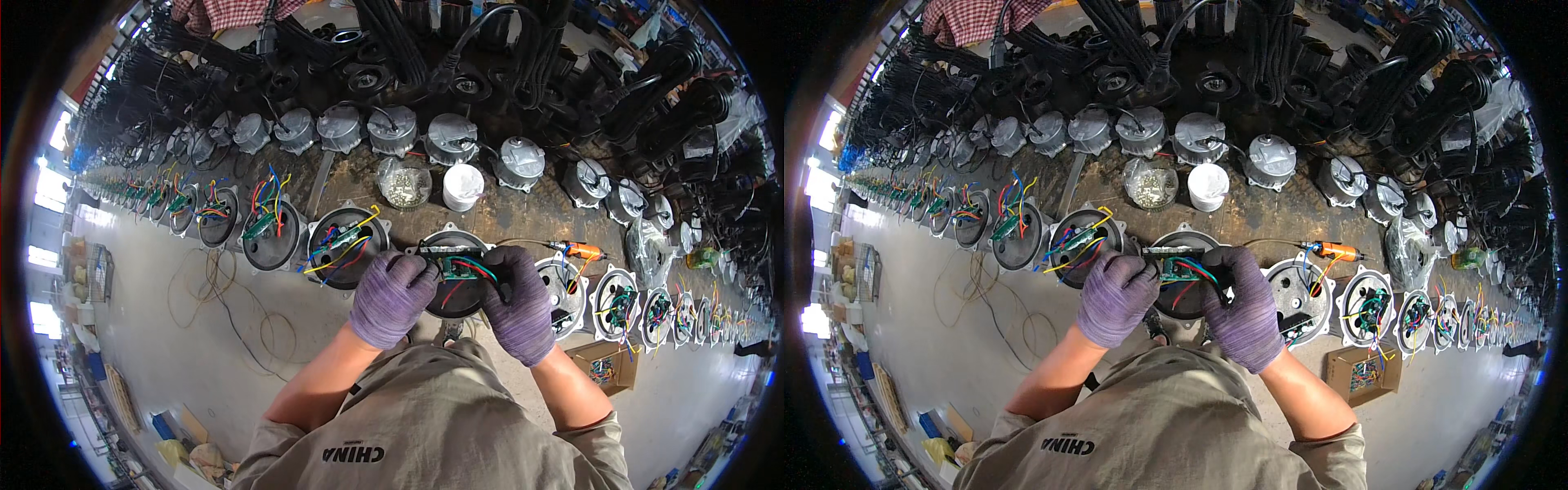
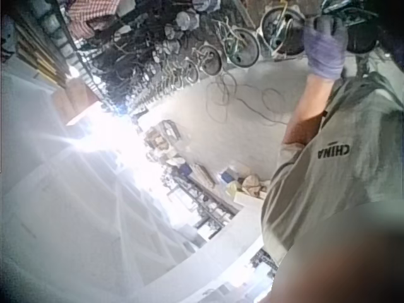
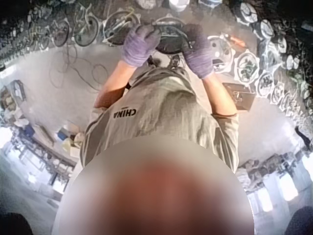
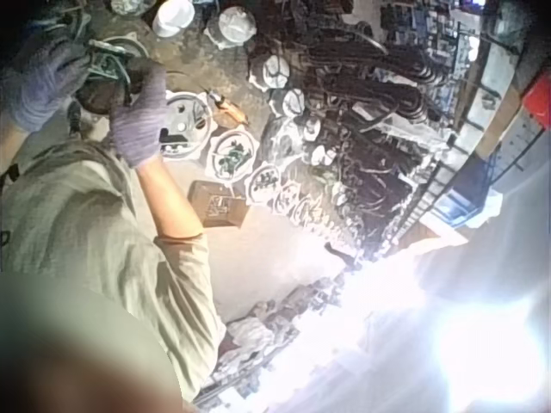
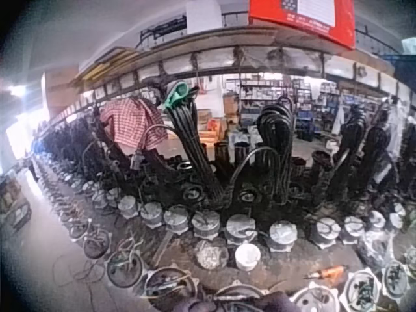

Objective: The person assembles electric motors by wiring internal components, applying adhesive paste with an applicator tool, and securing circuit boards with screws using a pneumatic screwdriver.

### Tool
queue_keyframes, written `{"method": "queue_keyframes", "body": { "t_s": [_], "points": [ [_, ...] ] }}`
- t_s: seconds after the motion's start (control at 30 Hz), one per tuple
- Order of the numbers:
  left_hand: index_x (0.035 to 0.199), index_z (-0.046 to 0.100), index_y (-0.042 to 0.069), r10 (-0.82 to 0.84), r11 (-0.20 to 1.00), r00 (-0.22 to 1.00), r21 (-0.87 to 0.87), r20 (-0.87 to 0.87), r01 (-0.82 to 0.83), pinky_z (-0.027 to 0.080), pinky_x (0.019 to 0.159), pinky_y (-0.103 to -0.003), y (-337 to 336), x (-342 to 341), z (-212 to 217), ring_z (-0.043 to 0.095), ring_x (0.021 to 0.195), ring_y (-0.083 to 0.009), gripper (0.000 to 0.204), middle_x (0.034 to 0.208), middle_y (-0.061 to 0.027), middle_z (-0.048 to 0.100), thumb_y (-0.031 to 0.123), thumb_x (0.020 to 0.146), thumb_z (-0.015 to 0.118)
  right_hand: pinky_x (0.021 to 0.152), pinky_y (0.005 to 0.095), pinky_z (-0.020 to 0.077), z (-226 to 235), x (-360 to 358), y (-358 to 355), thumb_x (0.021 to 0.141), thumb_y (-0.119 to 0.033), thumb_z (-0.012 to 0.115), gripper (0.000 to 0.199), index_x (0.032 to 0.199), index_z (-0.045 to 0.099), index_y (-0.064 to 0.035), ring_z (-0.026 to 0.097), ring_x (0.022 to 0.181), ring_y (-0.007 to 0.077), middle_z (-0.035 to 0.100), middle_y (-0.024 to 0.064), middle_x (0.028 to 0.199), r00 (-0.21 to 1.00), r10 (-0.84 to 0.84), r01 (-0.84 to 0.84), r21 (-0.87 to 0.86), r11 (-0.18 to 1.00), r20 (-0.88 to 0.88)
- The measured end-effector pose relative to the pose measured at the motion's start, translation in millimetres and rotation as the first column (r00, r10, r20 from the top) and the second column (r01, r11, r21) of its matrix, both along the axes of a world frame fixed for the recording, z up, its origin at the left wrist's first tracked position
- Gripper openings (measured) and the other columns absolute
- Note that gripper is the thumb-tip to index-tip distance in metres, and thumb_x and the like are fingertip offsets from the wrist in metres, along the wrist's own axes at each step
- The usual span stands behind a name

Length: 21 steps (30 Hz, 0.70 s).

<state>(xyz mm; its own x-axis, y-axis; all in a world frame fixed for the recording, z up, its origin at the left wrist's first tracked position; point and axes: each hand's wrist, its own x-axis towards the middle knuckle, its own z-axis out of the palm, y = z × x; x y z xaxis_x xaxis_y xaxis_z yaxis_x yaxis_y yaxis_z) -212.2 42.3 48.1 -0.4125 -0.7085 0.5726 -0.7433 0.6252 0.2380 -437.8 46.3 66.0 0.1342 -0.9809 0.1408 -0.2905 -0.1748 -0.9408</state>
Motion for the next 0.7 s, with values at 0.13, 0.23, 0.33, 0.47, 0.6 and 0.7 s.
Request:
{"method": "queue_keyframes", "body": {
  "t_s": [0.13, 0.23, 0.33, 0.47, 0.6, 0.7],
  "points": [
    [0.106, 0.069, 0.010, 0.014, 1.000, 0.995, 0.002, -0.096, -0.014, 0.052, 0.077, -0.045, 2.9, -1.4, 0.2, 0.060, 0.085, -0.0309, 0.039, 0.099, -0.0085, 0.059, 0.010, 0.069, 0.083, 0.080, 0.0380, 0.0561, 12.5, 5.2, -2.0, 0.079, 0.011, 0.068, 0.037, 0.112, 0.065, -0.0038, 0.068, 0.088, 0.0328, 0.066, 0.0166, 0.104, 0.975, -0.035, -0.013, -0.218, 0.976, -0.217],
    [0.110, 0.071, 0.012, 0.045, 0.998, 0.996, -0.047, -0.078, -0.048, 0.051, 0.076, -0.043, 2.0, -2.5, -2.7, 0.059, 0.083, -0.0297, 0.045, 0.097, -0.0076, 0.058, 0.012, 0.067, 0.083, 0.078, 0.0410, 0.0568, 10.2, 9.0, 1.6, 0.078, 0.009, 0.069, 0.033, 0.108, 0.069, -0.0049, 0.068, 0.091, 0.0370, 0.067, 0.0184, 0.107, 0.963, -0.061, -0.003, -0.238, 0.971, -0.261],
    [0.118, 0.072, 0.017, 0.019, 1.000, 0.999, -0.011, 0.045, -0.019, 0.050, 0.074, -0.040, 2.5, -0.6, -2.8, 0.057, 0.080, -0.0267, 0.048, 0.093, -0.0047, 0.056, 0.015, 0.070, 0.079, 0.077, 0.0430, 0.0575, 10.7, 9.0, 4.1, 0.078, 0.002, 0.071, 0.030, 0.107, 0.071, -0.0060, 0.069, 0.094, 0.0369, 0.068, 0.0187, 0.110, 0.881, -0.074, -0.090, -0.320, 0.943, -0.467],
    [0.125, 0.072, 0.022, 0.003, 0.999, 0.991, 0.032, 0.136, -0.007, 0.048, 0.072, -0.039, 1.0, -1.4, -3.6, 0.055, 0.079, -0.0241, 0.050, 0.088, -0.0017, 0.053, 0.019, 0.075, 0.073, 0.077, 0.0442, 0.0581, 19.1, 13.9, 3.7, 0.078, -0.005, 0.072, 0.030, 0.107, 0.072, -0.0070, 0.069, 0.095, 0.0376, 0.069, 0.0190, 0.111, 0.792, -0.085, -0.182, -0.366, 0.913, -0.605],
    [0.124, 0.073, 0.024, 0.001, 1.000, 0.996, 0.013, 0.091, -0.002, 0.047, 0.070, -0.038, -3.8, -4.0, -2.6, 0.055, 0.080, -0.0234, 0.047, 0.086, -0.0008, 0.052, 0.020, 0.078, 0.068, 0.077, 0.0461, 0.0582, 17.8, 13.0, -1.6, 0.078, -0.008, 0.072, 0.033, 0.110, 0.071, -0.0085, 0.068, 0.095, 0.0388, 0.069, 0.0188, 0.113, 0.792, -0.020, -0.226, -0.325, 0.918, -0.610],
    [0.123, 0.074, 0.025, 0.000, 0.999, 0.995, 0.048, 0.095, -0.005, 0.048, 0.069, -0.038, -5.8, -2.0, -3.8, 0.056, 0.081, -0.0239, 0.045, 0.088, -0.0016, 0.055, 0.020, 0.078, 0.068, 0.076, 0.0457, 0.0586, 21.1, 8.6, -6.3, 0.081, -0.009, 0.075, 0.034, 0.114, 0.069, -0.0076, 0.069, 0.094, 0.0382, 0.068, 0.0172, 0.113, 0.787, 0.006, -0.263, -0.326, 0.908, -0.617]
  ]
}}
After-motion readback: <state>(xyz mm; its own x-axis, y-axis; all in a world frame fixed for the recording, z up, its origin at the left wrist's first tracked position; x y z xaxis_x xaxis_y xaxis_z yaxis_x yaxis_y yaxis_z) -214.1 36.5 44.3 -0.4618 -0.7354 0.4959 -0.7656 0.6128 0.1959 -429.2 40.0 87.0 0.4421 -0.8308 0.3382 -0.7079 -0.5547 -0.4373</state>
